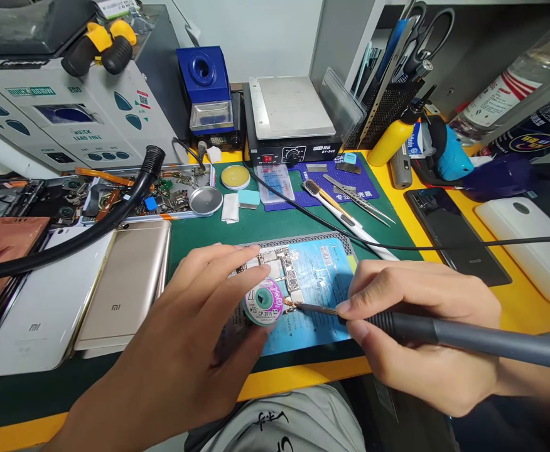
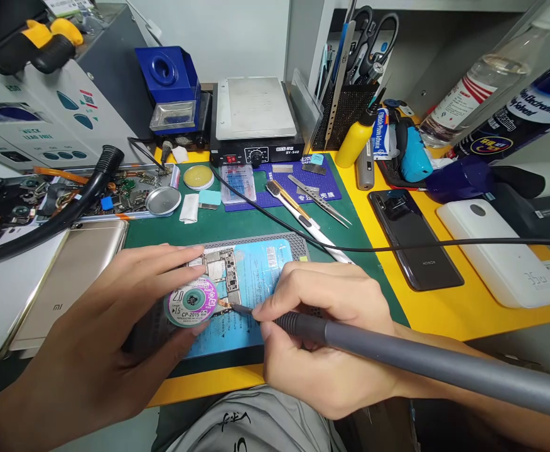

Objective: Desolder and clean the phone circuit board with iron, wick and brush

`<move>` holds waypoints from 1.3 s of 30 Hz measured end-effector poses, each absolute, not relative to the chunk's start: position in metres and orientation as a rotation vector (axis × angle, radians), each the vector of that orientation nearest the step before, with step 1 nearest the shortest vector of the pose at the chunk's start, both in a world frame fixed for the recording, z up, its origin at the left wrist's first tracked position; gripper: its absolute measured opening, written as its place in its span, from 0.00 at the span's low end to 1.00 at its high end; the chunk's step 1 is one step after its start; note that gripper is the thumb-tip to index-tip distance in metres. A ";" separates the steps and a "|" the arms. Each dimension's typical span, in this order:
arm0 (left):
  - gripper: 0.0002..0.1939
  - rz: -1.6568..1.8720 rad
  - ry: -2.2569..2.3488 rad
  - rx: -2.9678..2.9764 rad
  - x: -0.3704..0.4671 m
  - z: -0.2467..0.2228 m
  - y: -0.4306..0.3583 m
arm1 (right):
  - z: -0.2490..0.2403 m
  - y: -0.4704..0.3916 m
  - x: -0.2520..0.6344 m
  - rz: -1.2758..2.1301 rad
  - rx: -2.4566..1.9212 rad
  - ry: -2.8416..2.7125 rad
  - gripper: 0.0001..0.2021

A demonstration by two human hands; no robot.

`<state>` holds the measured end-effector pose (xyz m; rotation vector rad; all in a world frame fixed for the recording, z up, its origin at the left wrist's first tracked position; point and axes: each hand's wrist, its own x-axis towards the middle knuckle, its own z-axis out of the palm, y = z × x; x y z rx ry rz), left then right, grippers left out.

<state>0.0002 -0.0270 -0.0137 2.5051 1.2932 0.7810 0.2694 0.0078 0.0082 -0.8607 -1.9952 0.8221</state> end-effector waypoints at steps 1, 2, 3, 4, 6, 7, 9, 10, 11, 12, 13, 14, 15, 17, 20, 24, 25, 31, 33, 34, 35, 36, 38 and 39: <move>0.21 0.781 1.297 2.502 0.000 -0.014 -0.027 | 0.009 0.008 0.270 0.822 -0.863 -2.003 0.11; 0.21 0.781 1.299 2.501 0.000 -0.013 -0.027 | 0.009 0.008 0.270 0.819 -0.865 -2.002 0.11; 0.21 0.782 1.299 2.502 0.000 -0.013 -0.027 | 0.010 0.009 0.270 0.820 -0.866 -2.005 0.11; 0.21 0.782 1.297 2.503 0.001 -0.013 -0.027 | 0.011 0.009 0.271 0.824 -0.869 -2.016 0.11; 0.21 0.790 1.293 2.504 0.001 -0.013 -0.026 | 0.011 0.009 0.271 0.826 -0.866 -2.027 0.11; 0.21 0.795 1.290 2.502 0.001 -0.013 -0.026 | 0.011 0.009 0.271 0.826 -0.862 -2.029 0.11; 0.21 0.798 1.293 2.491 0.002 -0.013 -0.026 | 0.011 0.008 0.271 0.826 -0.846 -2.037 0.11; 0.20 0.798 1.294 2.487 0.002 -0.013 -0.027 | 0.010 0.008 0.271 0.825 -0.839 -2.037 0.11; 0.20 0.795 1.296 2.484 0.002 -0.013 -0.027 | 0.010 0.007 0.271 0.822 -0.837 -2.035 0.12; 0.20 0.793 1.296 2.480 0.001 -0.013 -0.026 | 0.009 0.007 0.272 0.819 -0.841 -2.034 0.12; 0.20 0.793 1.296 2.478 0.001 -0.013 -0.026 | 0.009 0.007 0.272 0.815 -0.842 -2.033 0.11; 0.21 0.793 1.298 2.476 0.001 -0.014 -0.026 | 0.009 0.008 0.272 0.815 -0.848 -2.035 0.11; 0.22 0.797 1.298 2.473 0.001 -0.014 -0.026 | 0.009 0.008 0.271 0.815 -0.852 -2.038 0.11; 0.23 0.801 1.297 2.466 0.000 -0.013 -0.025 | 0.009 0.009 0.271 0.817 -0.854 -2.044 0.11; 0.24 0.801 1.295 2.470 0.001 -0.012 -0.025 | 0.009 0.009 0.271 0.823 -0.859 -2.044 0.11; 0.25 0.823 1.268 2.486 0.002 -0.013 -0.027 | 0.004 0.006 0.272 0.846 -0.871 -1.986 0.11; 0.25 0.839 1.259 2.493 0.002 -0.014 -0.027 | 0.002 0.005 0.273 0.850 -0.880 -1.961 0.11; 0.21 0.944 1.236 2.539 0.003 -0.018 -0.026 | -0.003 0.000 0.273 0.876 -0.925 -1.903 0.10; 0.20 0.985 1.232 2.532 0.004 -0.019 -0.026 | -0.002 0.000 0.274 0.894 -0.933 -1.890 0.10; 0.20 0.994 1.233 2.526 0.004 -0.019 -0.026 | -0.002 0.000 0.275 0.905 -0.935 -1.888 0.10; 0.20 0.999 1.235 2.522 0.004 -0.019 -0.027 | -0.002 0.000 0.275 0.914 -0.936 -1.889 0.10; 0.20 1.003 1.237 2.518 0.004 -0.019 -0.027 | -0.002 0.000 0.276 0.917 -0.939 -1.892 0.10; 0.20 1.002 1.236 2.514 0.004 -0.018 -0.028 | -0.002 0.001 0.276 0.912 -0.942 -1.893 0.10; 0.20 1.005 1.234 2.512 0.004 -0.018 -0.029 | -0.003 0.001 0.276 0.909 -0.942 -1.893 0.11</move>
